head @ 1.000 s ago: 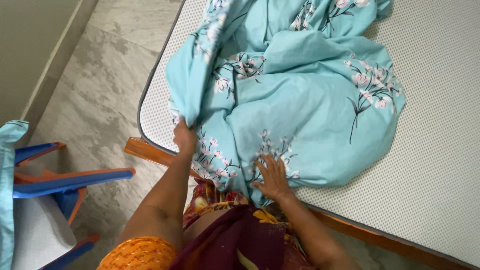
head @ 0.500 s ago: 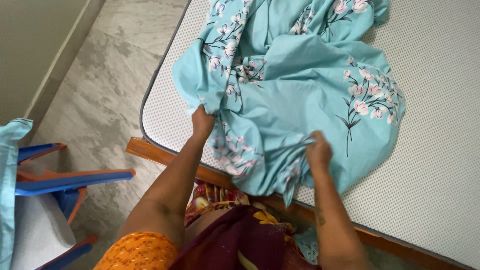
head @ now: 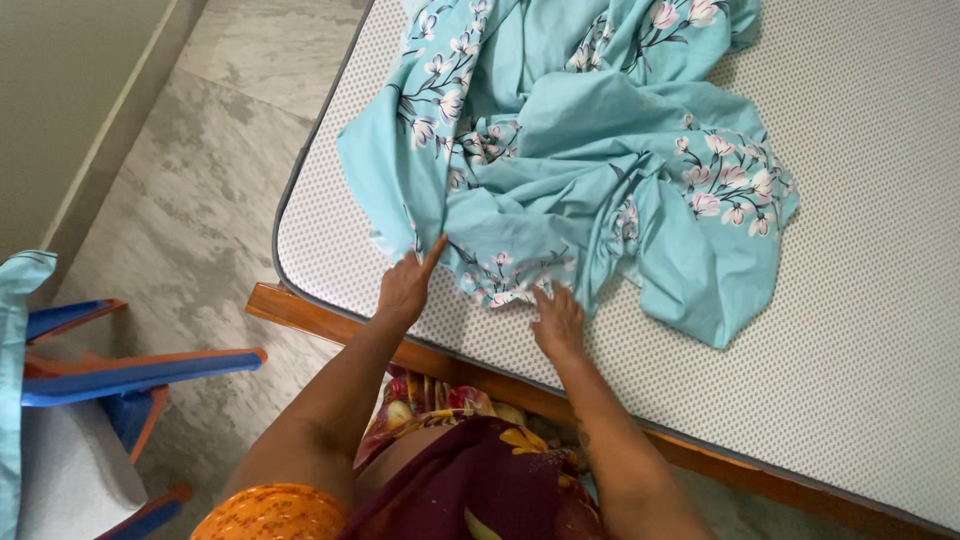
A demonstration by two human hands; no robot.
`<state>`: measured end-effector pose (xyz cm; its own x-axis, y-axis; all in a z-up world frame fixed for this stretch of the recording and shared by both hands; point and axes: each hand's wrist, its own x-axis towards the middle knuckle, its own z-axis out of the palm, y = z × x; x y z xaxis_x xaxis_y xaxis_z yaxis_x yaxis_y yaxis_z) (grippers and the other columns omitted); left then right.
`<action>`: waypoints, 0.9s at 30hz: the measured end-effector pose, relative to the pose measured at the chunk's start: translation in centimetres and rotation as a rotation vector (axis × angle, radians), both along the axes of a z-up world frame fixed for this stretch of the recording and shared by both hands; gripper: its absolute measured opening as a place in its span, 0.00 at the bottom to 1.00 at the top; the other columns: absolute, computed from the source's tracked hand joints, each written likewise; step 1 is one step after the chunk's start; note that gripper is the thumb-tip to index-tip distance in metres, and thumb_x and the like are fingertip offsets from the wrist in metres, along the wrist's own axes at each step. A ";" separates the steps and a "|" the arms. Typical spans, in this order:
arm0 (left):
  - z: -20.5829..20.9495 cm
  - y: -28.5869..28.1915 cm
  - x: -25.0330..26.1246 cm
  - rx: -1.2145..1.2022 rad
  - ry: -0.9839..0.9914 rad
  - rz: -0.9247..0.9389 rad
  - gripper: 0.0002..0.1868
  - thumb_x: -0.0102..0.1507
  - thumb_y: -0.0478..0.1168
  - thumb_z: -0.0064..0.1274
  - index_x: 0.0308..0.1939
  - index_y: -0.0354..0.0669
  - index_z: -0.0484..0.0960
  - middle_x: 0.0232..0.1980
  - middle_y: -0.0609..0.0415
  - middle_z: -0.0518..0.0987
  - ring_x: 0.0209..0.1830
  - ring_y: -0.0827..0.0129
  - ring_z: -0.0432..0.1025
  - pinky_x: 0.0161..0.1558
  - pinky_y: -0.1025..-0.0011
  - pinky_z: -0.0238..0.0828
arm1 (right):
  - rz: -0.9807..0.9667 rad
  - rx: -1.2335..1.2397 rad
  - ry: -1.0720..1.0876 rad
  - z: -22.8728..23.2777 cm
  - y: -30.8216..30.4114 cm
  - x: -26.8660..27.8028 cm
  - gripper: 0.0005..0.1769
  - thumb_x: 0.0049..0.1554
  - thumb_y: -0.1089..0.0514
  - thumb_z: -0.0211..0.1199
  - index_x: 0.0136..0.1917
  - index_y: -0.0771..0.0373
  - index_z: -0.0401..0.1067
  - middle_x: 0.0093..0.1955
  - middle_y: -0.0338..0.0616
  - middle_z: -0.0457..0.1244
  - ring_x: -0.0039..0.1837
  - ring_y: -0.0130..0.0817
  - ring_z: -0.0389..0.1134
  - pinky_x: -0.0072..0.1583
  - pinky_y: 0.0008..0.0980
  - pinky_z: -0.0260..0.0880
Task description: The person unfolds a blue floral bedsheet on a mattress, smooths it out by hand, and tucks the edges and corners under the mattress and bed frame.
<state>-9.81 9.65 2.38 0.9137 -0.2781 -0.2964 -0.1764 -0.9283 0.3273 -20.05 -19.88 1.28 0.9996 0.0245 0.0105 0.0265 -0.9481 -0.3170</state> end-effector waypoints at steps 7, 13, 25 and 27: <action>-3.3 -1.5 -1.9 -0.017 -0.275 -0.045 0.39 0.61 0.33 0.53 0.78 0.50 0.61 0.62 0.35 0.71 0.67 0.39 0.66 0.56 0.41 0.66 | 0.087 0.019 -0.232 -2.6 -1.1 1.6 0.10 0.54 0.67 0.58 0.49 0.57 0.72 0.58 0.50 0.67 0.70 0.53 0.64 0.72 0.58 0.57; 5.6 -7.3 -1.0 -0.215 -0.374 -0.139 0.44 0.47 0.45 0.64 0.68 0.45 0.70 0.77 0.28 0.57 0.79 0.29 0.43 0.62 0.20 0.33 | 0.059 0.402 -0.164 5.2 3.9 4.6 0.09 0.59 0.66 0.56 0.54 0.62 0.69 0.50 0.53 0.67 0.52 0.57 0.69 0.53 0.51 0.68; 7.6 -7.3 0.3 -0.576 -0.395 -0.108 0.12 0.59 0.30 0.55 0.47 0.42 0.77 0.33 0.43 0.82 0.31 0.47 0.77 0.33 0.53 0.72 | -0.014 0.061 -0.403 9.6 0.8 4.9 0.22 0.43 0.69 0.62 0.52 0.58 0.73 0.46 0.49 0.65 0.49 0.54 0.68 0.49 0.51 0.67; 8.8 -6.4 0.5 -0.525 -0.409 -0.170 0.11 0.58 0.32 0.56 0.45 0.43 0.77 0.31 0.44 0.82 0.27 0.48 0.77 0.29 0.54 0.72 | -0.110 0.065 -0.484 8.5 -1.3 4.9 0.19 0.45 0.69 0.61 0.51 0.58 0.73 0.47 0.48 0.67 0.50 0.53 0.69 0.50 0.51 0.67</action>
<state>-9.31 3.26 11.15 0.8546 -0.4399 0.2761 -0.5105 -0.6138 0.6022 -15.12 -21.22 9.81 0.8765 -0.0972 0.4714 0.0856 -0.9323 -0.3513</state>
